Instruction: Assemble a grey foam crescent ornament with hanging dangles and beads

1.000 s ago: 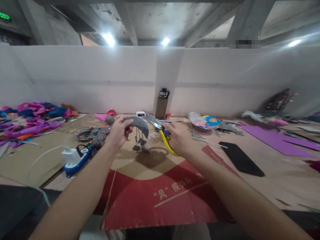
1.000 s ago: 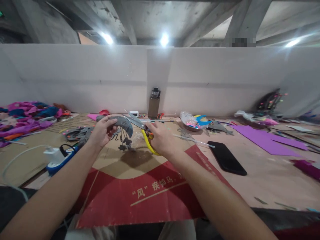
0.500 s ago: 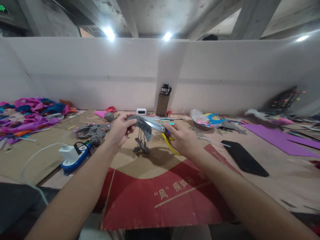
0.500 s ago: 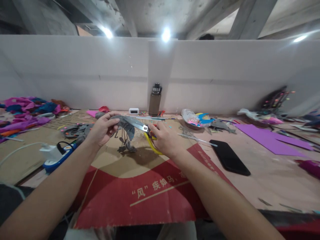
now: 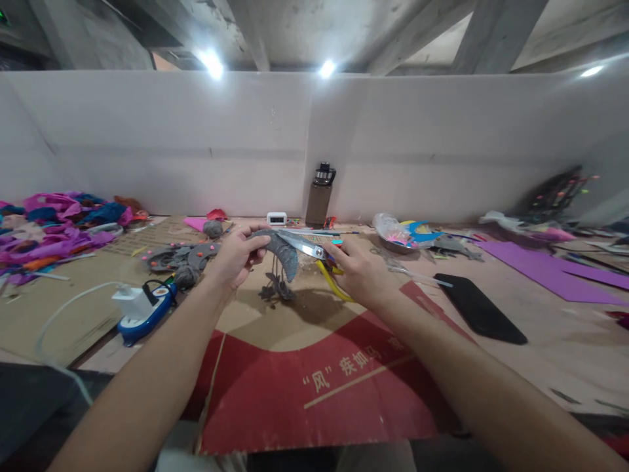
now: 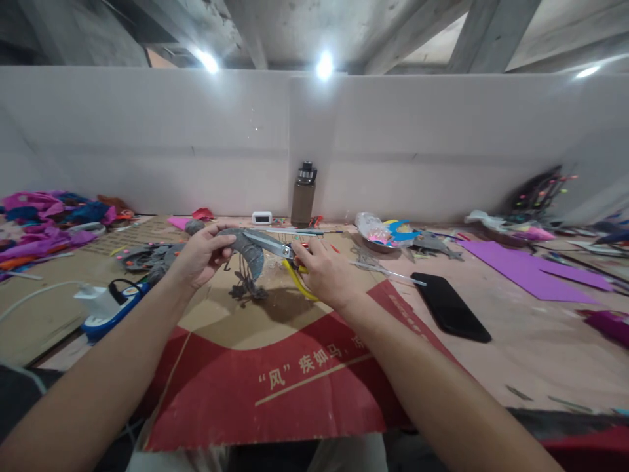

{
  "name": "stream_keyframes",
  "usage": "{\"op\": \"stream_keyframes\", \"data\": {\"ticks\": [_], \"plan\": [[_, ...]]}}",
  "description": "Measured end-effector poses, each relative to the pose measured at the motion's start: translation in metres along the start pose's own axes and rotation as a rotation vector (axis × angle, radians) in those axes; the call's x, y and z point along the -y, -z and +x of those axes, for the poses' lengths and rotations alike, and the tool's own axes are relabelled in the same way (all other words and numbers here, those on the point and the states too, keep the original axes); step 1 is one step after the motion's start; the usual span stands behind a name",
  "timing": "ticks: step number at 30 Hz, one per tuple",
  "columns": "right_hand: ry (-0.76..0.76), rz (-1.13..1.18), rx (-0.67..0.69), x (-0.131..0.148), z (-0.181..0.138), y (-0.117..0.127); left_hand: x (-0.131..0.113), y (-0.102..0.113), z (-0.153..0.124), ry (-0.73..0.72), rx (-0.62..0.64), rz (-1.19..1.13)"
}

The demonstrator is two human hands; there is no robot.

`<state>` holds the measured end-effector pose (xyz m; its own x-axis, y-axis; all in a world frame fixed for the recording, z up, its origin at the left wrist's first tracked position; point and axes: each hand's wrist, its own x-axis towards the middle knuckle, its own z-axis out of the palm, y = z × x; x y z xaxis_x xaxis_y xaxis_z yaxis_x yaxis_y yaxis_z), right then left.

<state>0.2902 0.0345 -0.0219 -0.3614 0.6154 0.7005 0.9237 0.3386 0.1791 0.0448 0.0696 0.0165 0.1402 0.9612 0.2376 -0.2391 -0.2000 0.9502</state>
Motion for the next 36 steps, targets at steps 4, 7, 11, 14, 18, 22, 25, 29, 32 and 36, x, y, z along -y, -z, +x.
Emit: {"op": "stream_keyframes", "data": {"ticks": [4,7,11,14,18,22,25,29,32,36], "plan": [[0.025,-0.009,-0.044,-0.0004,-0.0005,-0.0016,-0.0003,-0.0002,0.0001,0.016,0.001,-0.001],[0.041,-0.009,-0.058,-0.0007,-0.0008,-0.0025,-0.0015,-0.0013,-0.0011,0.023,-0.005,0.003],[0.059,0.0,-0.059,-0.0015,-0.001,-0.0029,-0.0026,-0.0015,-0.0025,0.021,0.007,0.006],[0.053,0.007,-0.048,-0.0022,-0.0012,-0.0036,-0.0025,-0.0007,-0.0022,0.022,0.016,0.006],[0.049,-0.011,-0.049,-0.0024,-0.0017,-0.0046,-0.0024,-0.0003,-0.0013,0.025,0.013,0.021],[0.048,-0.004,-0.036,-0.0023,-0.0014,-0.0029,-0.003,-0.0004,-0.0011,0.037,0.0,0.022],[0.04,0.004,0.007,-0.0023,-0.001,-0.0007,-0.0033,0.0,-0.0009,0.044,-0.013,0.011],[0.028,-0.017,0.028,-0.003,-0.0015,-0.0006,-0.0031,0.0013,0.0003,0.044,0.001,0.001],[0.04,-0.032,0.018,-0.0034,-0.0025,-0.0023,-0.0027,0.0026,0.0016,0.04,0.006,0.007],[0.036,-0.04,0.025,-0.0034,-0.0035,-0.004,-0.0019,0.0044,0.0031,0.061,0.006,-0.007]]}}
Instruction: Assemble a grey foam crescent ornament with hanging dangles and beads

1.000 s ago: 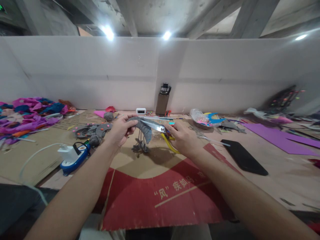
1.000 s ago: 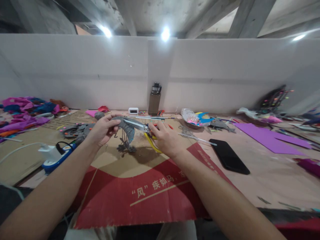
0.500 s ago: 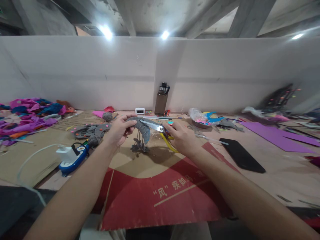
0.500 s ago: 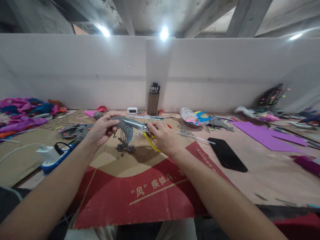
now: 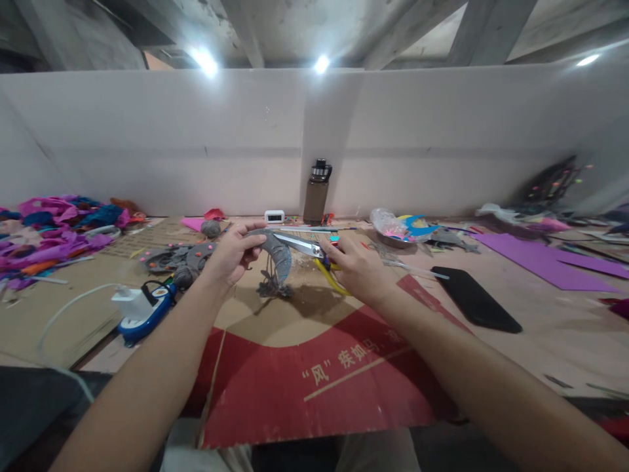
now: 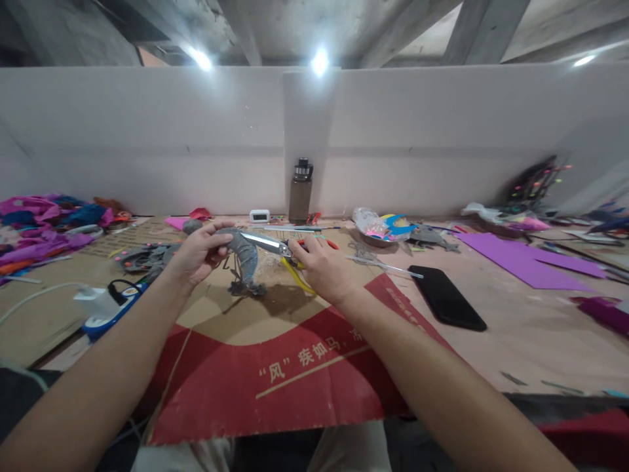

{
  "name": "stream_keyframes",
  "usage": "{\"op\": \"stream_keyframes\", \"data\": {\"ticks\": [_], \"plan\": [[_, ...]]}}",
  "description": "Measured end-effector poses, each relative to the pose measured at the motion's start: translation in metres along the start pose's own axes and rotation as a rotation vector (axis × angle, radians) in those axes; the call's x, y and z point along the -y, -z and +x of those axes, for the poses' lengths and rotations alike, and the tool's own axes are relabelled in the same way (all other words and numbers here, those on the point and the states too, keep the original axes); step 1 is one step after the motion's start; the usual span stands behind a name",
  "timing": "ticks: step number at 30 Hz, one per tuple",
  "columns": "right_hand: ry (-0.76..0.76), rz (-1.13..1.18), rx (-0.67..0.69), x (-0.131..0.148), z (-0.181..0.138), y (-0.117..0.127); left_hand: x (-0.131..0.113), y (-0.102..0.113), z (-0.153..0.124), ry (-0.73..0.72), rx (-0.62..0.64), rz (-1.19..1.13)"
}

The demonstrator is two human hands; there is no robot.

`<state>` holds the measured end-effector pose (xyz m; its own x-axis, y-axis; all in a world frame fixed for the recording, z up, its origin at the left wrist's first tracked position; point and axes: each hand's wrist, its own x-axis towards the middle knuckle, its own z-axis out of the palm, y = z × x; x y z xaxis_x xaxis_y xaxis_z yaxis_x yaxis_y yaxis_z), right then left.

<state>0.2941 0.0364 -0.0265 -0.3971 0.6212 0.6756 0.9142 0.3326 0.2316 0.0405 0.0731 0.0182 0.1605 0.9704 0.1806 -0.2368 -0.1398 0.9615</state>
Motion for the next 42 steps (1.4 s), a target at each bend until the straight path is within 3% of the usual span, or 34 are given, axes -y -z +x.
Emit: {"op": "stream_keyframes", "data": {"ticks": [10,31,42], "plan": [[-0.076,0.198,-0.034,0.0002,0.0001,-0.001,0.0,-0.0007,-0.0008,-0.04,-0.009,0.037],[-0.021,0.063,-0.023,0.0005,-0.0026,-0.0033,0.0014,-0.0022,-0.0017,-0.058,0.032,0.047],[-0.041,0.011,0.049,0.0016,-0.0027,0.0004,0.0008,-0.0021,-0.0009,-0.025,0.018,0.014]]}}
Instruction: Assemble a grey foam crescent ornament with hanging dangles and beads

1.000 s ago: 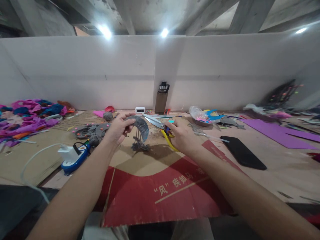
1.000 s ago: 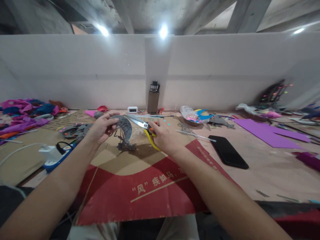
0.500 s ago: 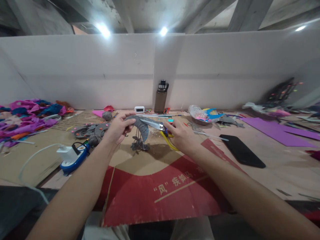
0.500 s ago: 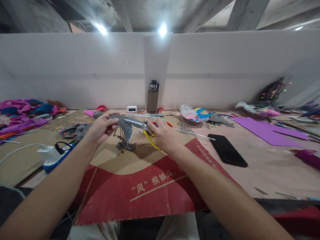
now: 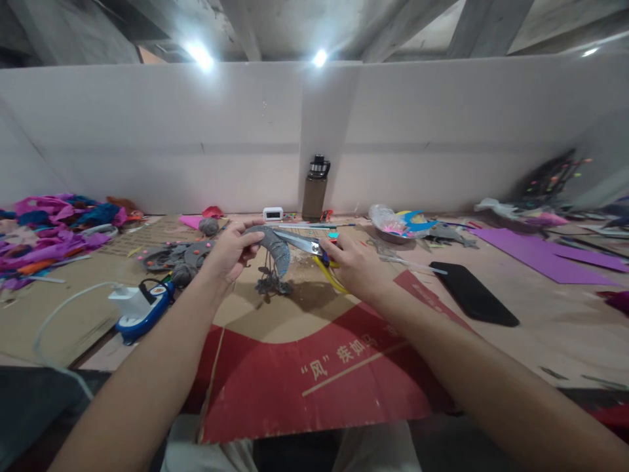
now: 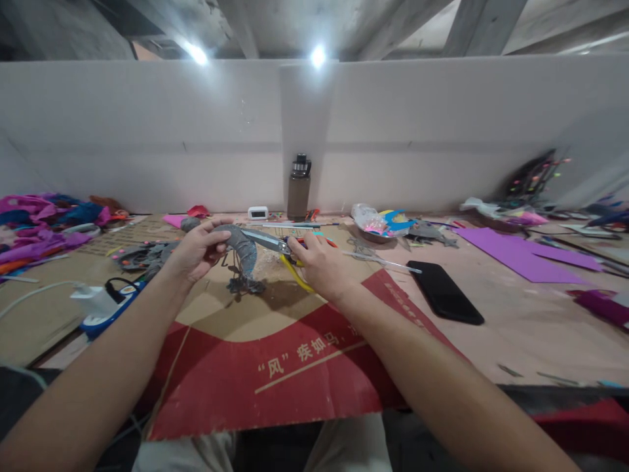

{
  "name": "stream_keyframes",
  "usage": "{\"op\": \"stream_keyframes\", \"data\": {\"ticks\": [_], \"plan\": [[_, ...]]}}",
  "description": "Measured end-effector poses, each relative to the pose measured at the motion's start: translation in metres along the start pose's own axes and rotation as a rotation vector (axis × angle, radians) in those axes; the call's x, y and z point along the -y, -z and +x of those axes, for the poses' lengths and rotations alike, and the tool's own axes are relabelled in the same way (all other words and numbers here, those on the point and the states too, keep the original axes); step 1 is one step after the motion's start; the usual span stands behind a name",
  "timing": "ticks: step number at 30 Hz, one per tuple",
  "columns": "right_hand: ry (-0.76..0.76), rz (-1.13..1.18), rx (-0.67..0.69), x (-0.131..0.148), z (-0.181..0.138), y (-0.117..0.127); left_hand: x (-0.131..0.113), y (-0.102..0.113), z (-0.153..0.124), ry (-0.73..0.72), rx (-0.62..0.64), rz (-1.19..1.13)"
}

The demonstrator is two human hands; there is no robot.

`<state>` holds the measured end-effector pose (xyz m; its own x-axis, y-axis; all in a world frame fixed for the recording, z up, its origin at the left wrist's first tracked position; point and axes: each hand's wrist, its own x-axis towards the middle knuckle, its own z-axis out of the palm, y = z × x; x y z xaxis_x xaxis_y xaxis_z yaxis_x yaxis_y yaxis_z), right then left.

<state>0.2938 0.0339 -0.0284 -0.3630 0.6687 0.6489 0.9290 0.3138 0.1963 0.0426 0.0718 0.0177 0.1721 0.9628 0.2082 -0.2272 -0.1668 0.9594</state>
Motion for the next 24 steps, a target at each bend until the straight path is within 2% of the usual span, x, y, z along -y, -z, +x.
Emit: {"op": "stream_keyframes", "data": {"ticks": [5,13,18,24], "plan": [[-0.012,0.021,0.017,0.001,0.001,0.003,0.0,0.001,0.001,0.006,0.007,-0.006],[-0.07,0.223,-0.026,0.0,0.002,0.001,0.001,0.001,0.002,0.003,0.015,-0.028],[-0.017,0.21,-0.034,0.001,0.003,-0.003,0.005,0.002,0.004,0.005,-0.015,-0.053],[-0.014,0.115,-0.077,0.004,0.001,-0.007,0.006,0.0,0.003,0.011,0.033,-0.057]]}}
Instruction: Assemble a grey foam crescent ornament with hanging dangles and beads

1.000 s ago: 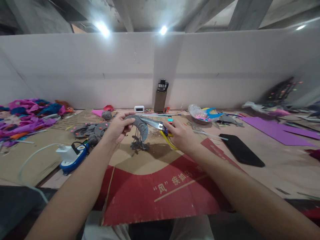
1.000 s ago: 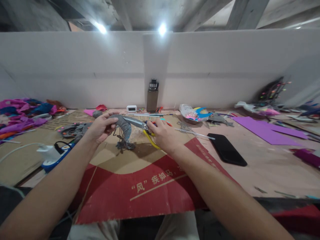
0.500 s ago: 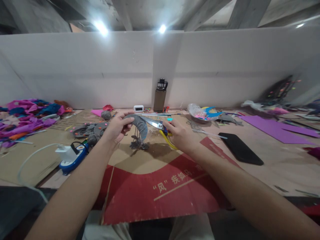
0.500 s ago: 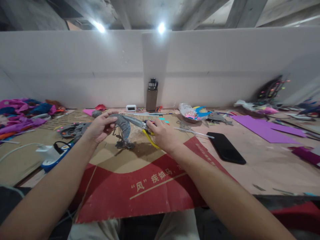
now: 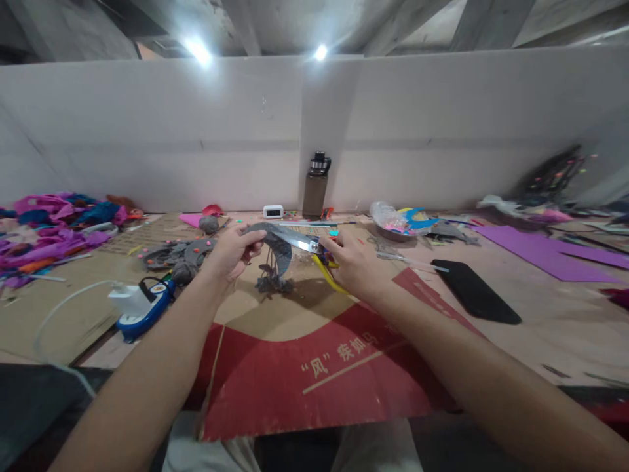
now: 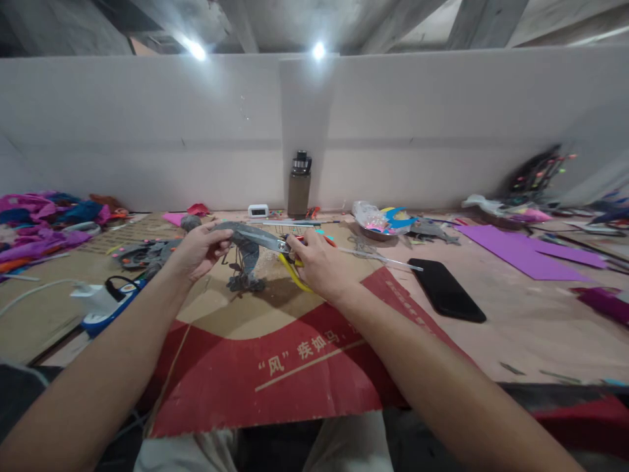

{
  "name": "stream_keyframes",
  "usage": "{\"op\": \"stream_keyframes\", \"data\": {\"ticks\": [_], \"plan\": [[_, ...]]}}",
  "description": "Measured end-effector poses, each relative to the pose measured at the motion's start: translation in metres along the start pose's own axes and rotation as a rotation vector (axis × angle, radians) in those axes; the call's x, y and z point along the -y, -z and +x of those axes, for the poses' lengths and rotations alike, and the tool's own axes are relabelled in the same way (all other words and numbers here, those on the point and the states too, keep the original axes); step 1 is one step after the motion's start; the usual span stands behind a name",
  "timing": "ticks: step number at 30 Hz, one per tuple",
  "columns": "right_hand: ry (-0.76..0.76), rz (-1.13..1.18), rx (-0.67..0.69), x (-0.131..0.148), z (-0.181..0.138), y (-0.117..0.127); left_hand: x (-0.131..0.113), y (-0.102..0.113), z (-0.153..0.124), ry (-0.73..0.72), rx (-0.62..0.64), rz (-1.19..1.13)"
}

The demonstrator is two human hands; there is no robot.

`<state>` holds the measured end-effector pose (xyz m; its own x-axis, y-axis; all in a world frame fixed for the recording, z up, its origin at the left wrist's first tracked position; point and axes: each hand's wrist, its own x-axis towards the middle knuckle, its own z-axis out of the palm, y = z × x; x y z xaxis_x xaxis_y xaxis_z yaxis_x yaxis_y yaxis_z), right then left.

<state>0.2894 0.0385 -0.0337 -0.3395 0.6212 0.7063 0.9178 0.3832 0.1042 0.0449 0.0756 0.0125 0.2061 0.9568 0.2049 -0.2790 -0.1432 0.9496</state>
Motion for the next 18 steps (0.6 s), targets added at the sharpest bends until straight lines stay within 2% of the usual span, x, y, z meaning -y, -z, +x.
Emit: {"op": "stream_keyframes", "data": {"ticks": [15,18], "plan": [[0.016,-0.115,0.067,0.0044,-0.0006,0.0063,0.0002,-0.0038,-0.0023,0.004,-0.017,0.009],[0.015,-0.061,0.084,0.0046,-0.0007,0.0052,0.0,-0.0033,-0.0016,0.003,0.0,-0.007]]}}
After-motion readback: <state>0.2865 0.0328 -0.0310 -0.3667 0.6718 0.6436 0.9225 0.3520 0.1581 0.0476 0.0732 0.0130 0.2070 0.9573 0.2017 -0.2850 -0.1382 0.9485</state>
